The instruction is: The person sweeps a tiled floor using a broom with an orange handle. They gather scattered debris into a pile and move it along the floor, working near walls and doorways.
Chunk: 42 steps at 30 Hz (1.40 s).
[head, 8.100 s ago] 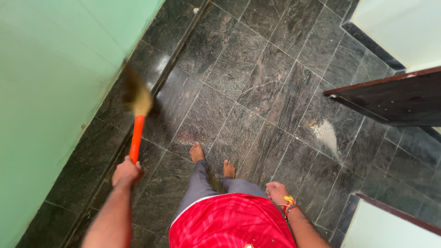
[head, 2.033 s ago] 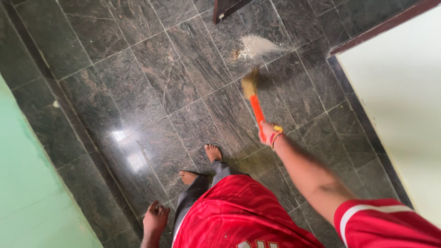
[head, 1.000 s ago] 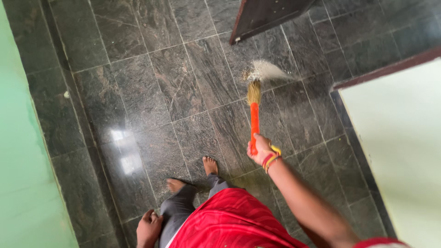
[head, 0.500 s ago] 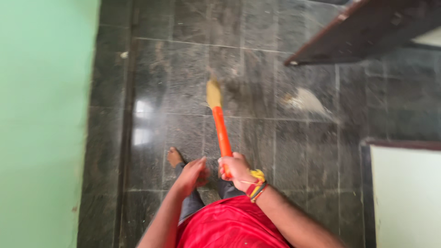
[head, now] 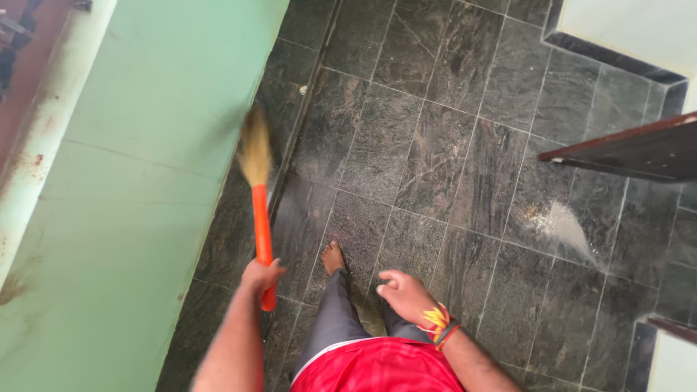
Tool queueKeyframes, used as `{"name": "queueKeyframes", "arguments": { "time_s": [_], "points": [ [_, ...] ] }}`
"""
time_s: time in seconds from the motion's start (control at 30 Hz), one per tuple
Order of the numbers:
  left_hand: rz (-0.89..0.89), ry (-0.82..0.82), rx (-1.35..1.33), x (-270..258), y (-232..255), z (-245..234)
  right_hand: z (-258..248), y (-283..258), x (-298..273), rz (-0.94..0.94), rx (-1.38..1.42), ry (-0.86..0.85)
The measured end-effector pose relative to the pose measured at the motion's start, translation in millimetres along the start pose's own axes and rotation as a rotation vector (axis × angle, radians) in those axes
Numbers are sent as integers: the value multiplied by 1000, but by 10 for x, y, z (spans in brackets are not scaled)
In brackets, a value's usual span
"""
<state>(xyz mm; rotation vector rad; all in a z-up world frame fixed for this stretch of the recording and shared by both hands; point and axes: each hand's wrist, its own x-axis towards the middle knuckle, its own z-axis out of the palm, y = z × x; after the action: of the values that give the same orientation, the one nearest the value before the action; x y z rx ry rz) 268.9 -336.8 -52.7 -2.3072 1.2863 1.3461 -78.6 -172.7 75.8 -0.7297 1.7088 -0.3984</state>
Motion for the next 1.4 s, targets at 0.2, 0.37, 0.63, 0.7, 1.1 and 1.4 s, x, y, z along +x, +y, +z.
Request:
{"name": "queueKeyframes", "arguments": {
  "time_s": [0.2, 0.37, 0.63, 0.7, 1.1, 1.4],
  "points": [
    [-125, -124, 324, 186, -193, -290, -11, 269, 308, 102, 31, 82],
    [3, -68, 367, -257, -320, -589, -46, 94, 357, 150, -25, 131],
    [-147, -90, 164, 284, -313, -205, -64, -224, 380, 112, -22, 118],
    [-63, -93, 286, 323, -244, -318, -63, -247, 399, 99, -45, 93],
    [-80, 18, 113, 225, 133, -296, -470, 24, 755, 88, 54, 157],
    [116, -141, 495, -386, 547, -349, -957, 279, 992, 89, 168, 222]
  ]
}}
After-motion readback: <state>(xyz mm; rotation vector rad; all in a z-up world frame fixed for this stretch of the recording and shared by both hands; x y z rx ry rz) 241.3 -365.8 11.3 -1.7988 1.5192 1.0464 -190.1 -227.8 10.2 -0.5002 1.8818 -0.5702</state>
